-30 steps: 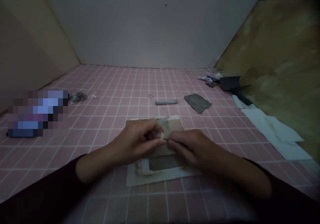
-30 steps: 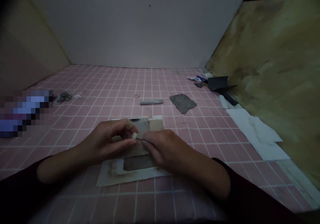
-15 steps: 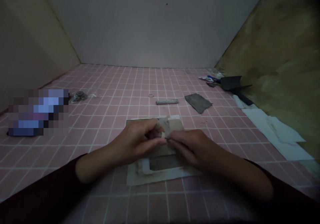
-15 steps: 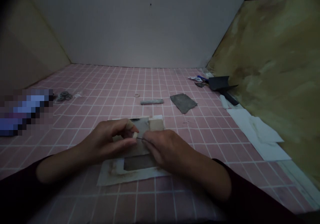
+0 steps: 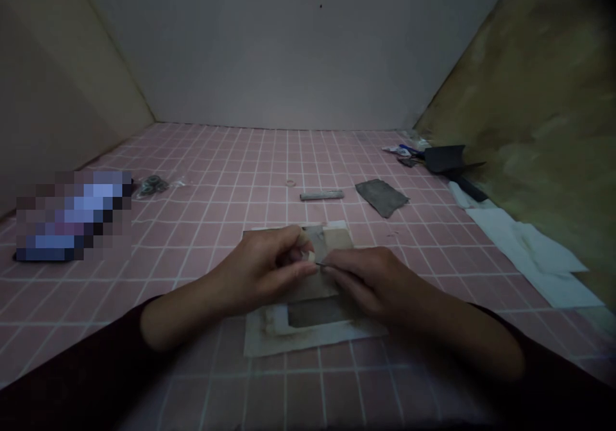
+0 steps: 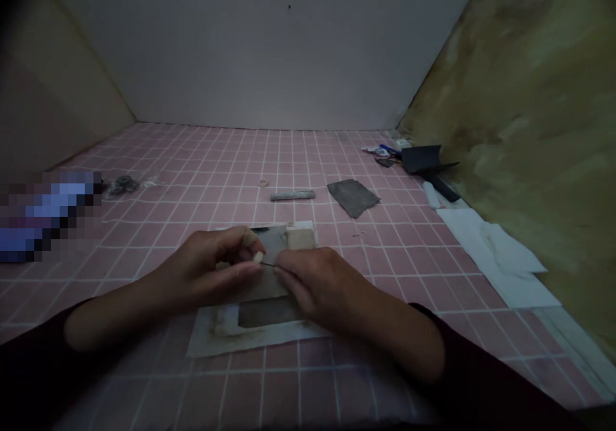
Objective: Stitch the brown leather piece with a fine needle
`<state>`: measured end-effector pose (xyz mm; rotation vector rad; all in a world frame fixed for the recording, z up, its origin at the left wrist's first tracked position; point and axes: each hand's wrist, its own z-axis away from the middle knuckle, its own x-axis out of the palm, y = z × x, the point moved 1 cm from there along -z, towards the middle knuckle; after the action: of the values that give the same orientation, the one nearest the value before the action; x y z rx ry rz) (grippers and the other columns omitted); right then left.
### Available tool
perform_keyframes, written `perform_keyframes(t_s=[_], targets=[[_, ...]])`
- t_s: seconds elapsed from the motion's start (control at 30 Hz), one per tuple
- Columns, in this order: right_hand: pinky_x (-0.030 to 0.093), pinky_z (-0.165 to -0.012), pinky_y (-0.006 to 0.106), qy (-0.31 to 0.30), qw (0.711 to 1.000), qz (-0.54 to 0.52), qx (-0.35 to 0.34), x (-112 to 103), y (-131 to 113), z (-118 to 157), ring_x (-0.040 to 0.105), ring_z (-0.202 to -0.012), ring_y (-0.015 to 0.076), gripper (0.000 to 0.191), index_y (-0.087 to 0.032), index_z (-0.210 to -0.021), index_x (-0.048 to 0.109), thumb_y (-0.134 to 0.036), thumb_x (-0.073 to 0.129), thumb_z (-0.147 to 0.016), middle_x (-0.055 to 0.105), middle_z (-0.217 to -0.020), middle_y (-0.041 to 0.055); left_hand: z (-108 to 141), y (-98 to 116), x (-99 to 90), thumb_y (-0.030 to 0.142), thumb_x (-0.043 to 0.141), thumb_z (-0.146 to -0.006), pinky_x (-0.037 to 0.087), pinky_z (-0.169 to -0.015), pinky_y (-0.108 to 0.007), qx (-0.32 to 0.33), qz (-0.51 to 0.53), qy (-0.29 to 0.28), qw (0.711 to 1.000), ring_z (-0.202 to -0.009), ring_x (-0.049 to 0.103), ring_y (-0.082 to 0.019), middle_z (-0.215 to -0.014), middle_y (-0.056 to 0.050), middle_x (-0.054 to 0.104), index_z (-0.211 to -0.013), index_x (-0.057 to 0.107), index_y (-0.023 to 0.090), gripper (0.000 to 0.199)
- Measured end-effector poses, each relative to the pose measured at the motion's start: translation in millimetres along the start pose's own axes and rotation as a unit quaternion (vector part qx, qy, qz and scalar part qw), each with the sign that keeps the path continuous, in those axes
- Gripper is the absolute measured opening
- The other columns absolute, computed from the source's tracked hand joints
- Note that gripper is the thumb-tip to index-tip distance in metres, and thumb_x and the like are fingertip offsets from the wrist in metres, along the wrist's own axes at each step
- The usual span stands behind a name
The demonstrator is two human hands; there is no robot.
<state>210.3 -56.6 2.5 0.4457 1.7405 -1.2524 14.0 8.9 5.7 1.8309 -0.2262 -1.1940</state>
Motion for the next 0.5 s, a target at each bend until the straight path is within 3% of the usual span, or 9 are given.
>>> perform_keyframes(t_s=[0.13,0.33,0.5], targets=[[0.035,-0.060,0.025,0.036,0.997,0.069,-0.005,7.1,2.6,1.5,0.052,-0.067,0.0134,0.014,-0.015,-0.084,0.053,-0.014,0.041,-0.089,0.055,-0.075,0.0028,-0.7,-0.5,0.1,0.039,0.052,-0.090,0.041,-0.057,-0.020,-0.031,0.027,-0.007,0.999,-0.063,0.056,-0.011,-0.069,0.002,0.060,-0.089,0.056,0.017,0.022],[0.033,-0.057,0.021,-0.044,0.998,-0.050,-0.005,-3.0,-2.8,-0.5,0.046,-0.057,0.0081,0.026,-0.017,-0.071,0.050,-0.021,0.042,-0.096,0.048,-0.062,-0.0040,0.6,-0.9,2.2,0.021,0.055,-0.087,0.042,-0.065,-0.024,0.064,-0.084,0.010,0.994,-0.072,0.056,-0.013,-0.080,0.000,0.060,-0.096,0.055,0.017,0.010],[0.033,-0.058,0.023,0.020,1.000,0.013,-0.014,1.4,-0.5,0.8,0.048,-0.061,0.0105,0.017,-0.016,-0.077,0.051,-0.017,0.043,-0.092,0.051,-0.068,-0.0009,1.1,0.7,0.6,0.035,0.054,-0.090,0.042,-0.056,-0.020,-0.017,0.056,0.002,0.998,-0.062,0.054,-0.009,-0.072,0.002,0.058,-0.090,0.055,0.016,0.019]])
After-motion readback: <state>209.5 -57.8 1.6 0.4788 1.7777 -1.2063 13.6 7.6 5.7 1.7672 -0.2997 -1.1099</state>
